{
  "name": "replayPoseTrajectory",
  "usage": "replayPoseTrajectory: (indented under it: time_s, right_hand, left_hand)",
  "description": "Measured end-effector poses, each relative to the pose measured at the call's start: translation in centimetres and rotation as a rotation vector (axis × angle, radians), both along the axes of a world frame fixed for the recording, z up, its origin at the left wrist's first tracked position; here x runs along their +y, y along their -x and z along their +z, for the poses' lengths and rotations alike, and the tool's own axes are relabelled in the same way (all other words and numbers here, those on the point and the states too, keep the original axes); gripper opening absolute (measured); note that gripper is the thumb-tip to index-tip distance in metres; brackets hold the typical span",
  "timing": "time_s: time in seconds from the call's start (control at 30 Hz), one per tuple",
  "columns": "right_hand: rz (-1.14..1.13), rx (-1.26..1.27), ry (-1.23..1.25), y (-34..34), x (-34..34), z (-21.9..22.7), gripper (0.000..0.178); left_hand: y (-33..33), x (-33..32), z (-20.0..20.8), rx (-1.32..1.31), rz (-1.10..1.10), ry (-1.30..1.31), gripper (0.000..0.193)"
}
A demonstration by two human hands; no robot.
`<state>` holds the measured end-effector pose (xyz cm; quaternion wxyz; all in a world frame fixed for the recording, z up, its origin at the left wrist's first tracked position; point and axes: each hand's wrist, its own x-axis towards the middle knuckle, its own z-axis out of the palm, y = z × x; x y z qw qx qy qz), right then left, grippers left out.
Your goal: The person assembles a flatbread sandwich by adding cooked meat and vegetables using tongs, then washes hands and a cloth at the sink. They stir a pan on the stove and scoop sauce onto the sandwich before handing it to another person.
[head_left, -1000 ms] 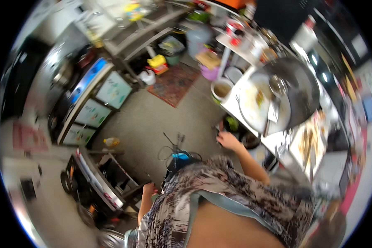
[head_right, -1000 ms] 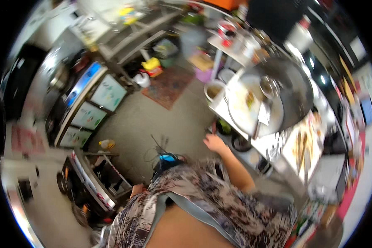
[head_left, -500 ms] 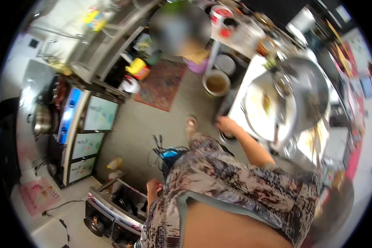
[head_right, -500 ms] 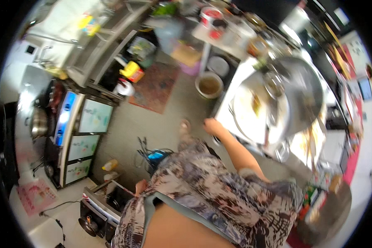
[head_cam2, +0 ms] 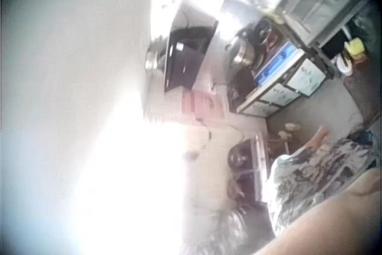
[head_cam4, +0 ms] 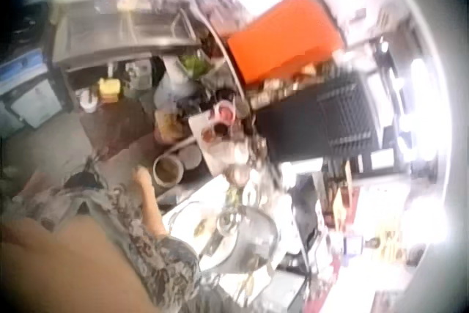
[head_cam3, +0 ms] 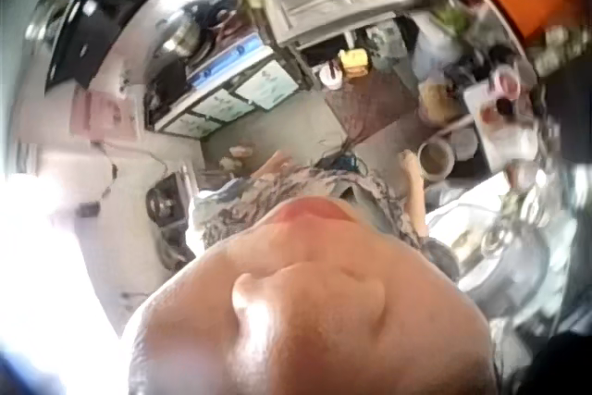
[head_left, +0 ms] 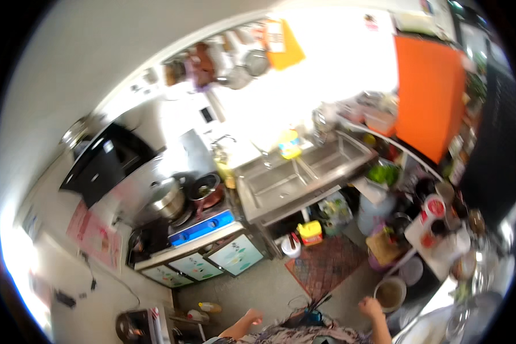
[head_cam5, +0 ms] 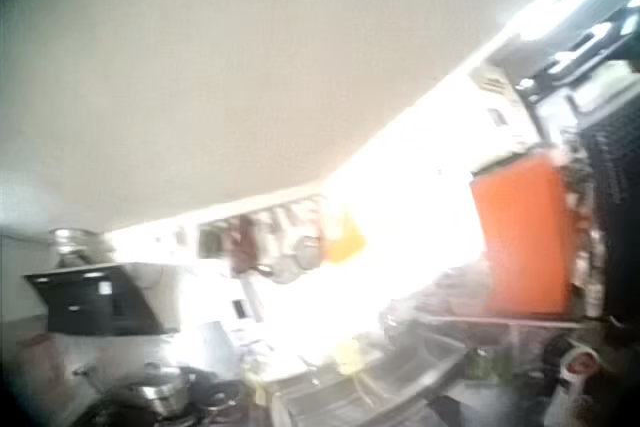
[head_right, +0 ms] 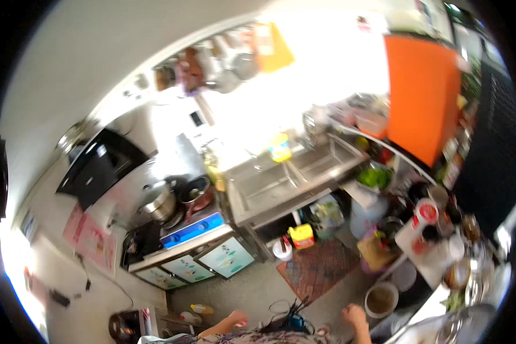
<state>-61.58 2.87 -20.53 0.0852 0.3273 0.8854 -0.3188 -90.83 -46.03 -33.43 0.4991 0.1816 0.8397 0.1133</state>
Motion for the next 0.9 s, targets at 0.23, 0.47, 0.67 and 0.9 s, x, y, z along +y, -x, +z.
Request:
replayPoseTrajectory:
  time_s: [0.23,0.47,0.67,0.9]
  right_hand:
    - [-0.453,-0.247,0.002,-6.4,-3.1,2.4,0.028]
    - [-1.102,-0.438,0.172,-11.3,-19.1,2.3,0.034]
    - [-1.165,-0.332,0.496,-6.8,-31.4,-0.7,0.039]
    - [-1.253,-0.223,0.307,-4.7,-27.7,-0.5,0.032]
  left_hand:
    - [15.3,7.6,0.5,-0.722,-0.841,-0.927,0.024]
    - [22.4,26.1,2.7,-0.140,-0.012,0.139,0.025]
    - [23.6,37.1,4.2,-0.149,-0.308,-0.013,0.023]
    - [17.7,39.2,3.2,-0.243,-0.344,-0.177,0.027]
